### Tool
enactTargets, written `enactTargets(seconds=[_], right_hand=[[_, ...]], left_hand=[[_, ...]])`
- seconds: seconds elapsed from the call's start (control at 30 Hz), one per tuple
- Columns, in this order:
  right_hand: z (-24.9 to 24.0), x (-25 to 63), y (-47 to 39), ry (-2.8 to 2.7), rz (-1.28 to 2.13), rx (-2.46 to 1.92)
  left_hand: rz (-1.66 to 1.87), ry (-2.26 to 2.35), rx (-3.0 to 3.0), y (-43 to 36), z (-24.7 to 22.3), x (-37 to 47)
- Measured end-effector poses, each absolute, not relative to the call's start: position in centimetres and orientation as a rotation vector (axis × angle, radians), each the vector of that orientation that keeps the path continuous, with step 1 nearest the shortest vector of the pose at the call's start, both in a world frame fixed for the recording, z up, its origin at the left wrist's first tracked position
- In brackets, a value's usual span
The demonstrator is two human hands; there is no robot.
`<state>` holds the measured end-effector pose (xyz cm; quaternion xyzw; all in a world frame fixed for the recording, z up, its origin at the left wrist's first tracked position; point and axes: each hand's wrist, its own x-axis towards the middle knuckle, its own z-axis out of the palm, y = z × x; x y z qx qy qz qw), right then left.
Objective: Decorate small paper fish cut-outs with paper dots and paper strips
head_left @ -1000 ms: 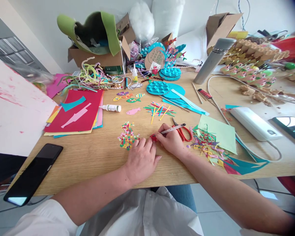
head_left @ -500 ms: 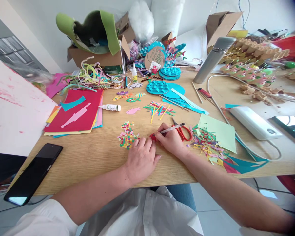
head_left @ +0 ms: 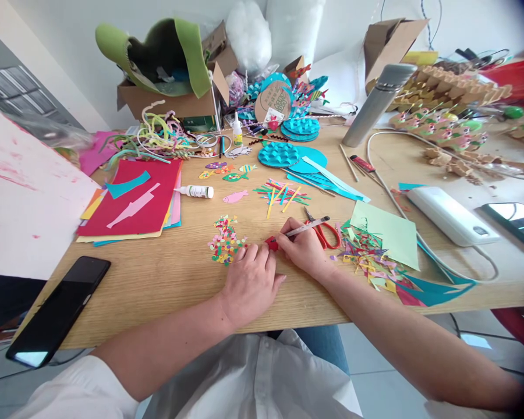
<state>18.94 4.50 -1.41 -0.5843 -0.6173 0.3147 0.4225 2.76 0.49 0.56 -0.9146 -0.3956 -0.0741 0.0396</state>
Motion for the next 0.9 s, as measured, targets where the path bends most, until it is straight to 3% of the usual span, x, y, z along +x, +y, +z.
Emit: enactTargets(seconds=[0.9], right_hand=[[-1.32, 18.92, 4.53, -1.586, 0.747, -1.488]], left_hand=[[-0.222, -1.215, -2.811, 0.51, 0.7, 2.77]])
